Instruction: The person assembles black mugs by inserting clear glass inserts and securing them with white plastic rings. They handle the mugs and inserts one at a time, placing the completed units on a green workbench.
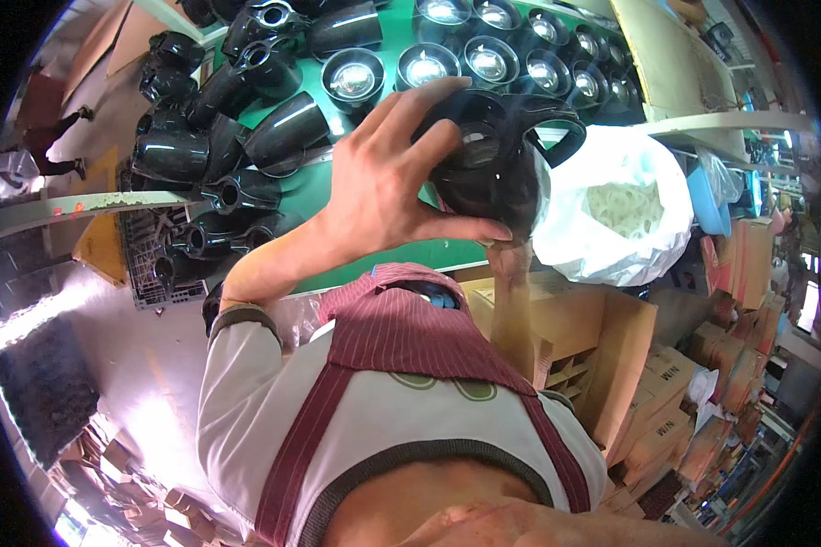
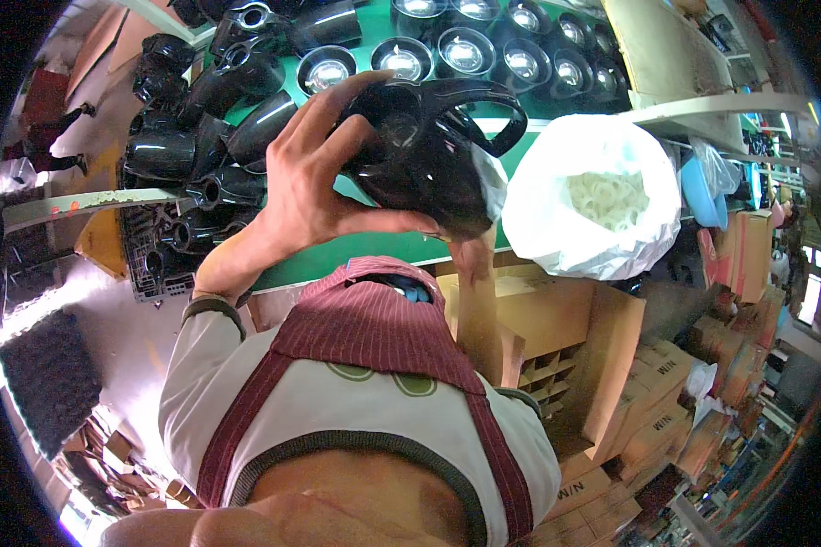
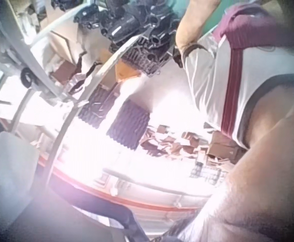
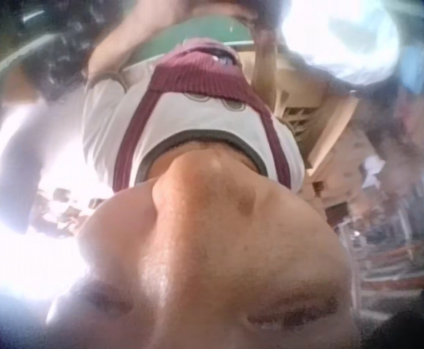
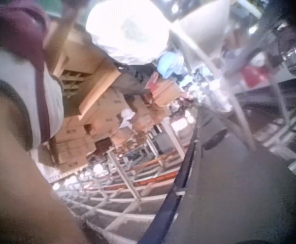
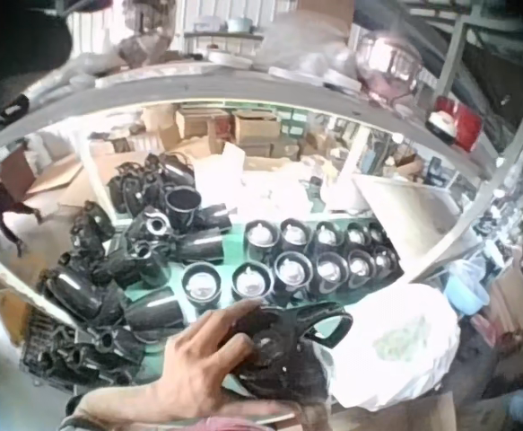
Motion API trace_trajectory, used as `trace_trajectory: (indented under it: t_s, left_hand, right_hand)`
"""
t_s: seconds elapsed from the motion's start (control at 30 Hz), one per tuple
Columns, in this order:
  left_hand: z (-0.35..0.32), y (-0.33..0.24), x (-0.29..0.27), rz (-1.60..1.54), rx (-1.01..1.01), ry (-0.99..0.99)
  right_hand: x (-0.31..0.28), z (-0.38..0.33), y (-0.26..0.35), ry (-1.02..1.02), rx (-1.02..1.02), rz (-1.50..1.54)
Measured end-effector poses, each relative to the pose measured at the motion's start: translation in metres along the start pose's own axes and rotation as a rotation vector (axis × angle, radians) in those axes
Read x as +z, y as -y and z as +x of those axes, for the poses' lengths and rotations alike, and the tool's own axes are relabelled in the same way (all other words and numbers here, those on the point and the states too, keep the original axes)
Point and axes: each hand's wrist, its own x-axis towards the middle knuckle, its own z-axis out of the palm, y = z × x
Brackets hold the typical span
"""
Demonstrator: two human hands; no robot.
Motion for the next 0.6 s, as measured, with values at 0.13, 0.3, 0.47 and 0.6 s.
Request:
trace_trajectory:
  t_s: [0.13,0.3,0.47,0.6]
  left_hand:
    - [-0.019,0.038,0.024,-0.267,-0.226,-0.104]
    - [-0.034,0.087,0.076,-0.999,-0.842,-0.352]
    - [-0.015,0.138,0.100,-1.036,-1.023,-0.377]
    - [0.009,0.213,0.120,-1.002,-0.916,-0.197]
  right_hand:
    - [0.002,0.006,0.016,-0.178,-0.239,-0.321]
    - [0.063,0.032,0.059,0.056,-0.499,-0.962]
    - [0.122,0.101,0.055,0.052,-0.742,-1.577]
    - [0.121,0.155,0.048,0.023,-0.841,-1.524]
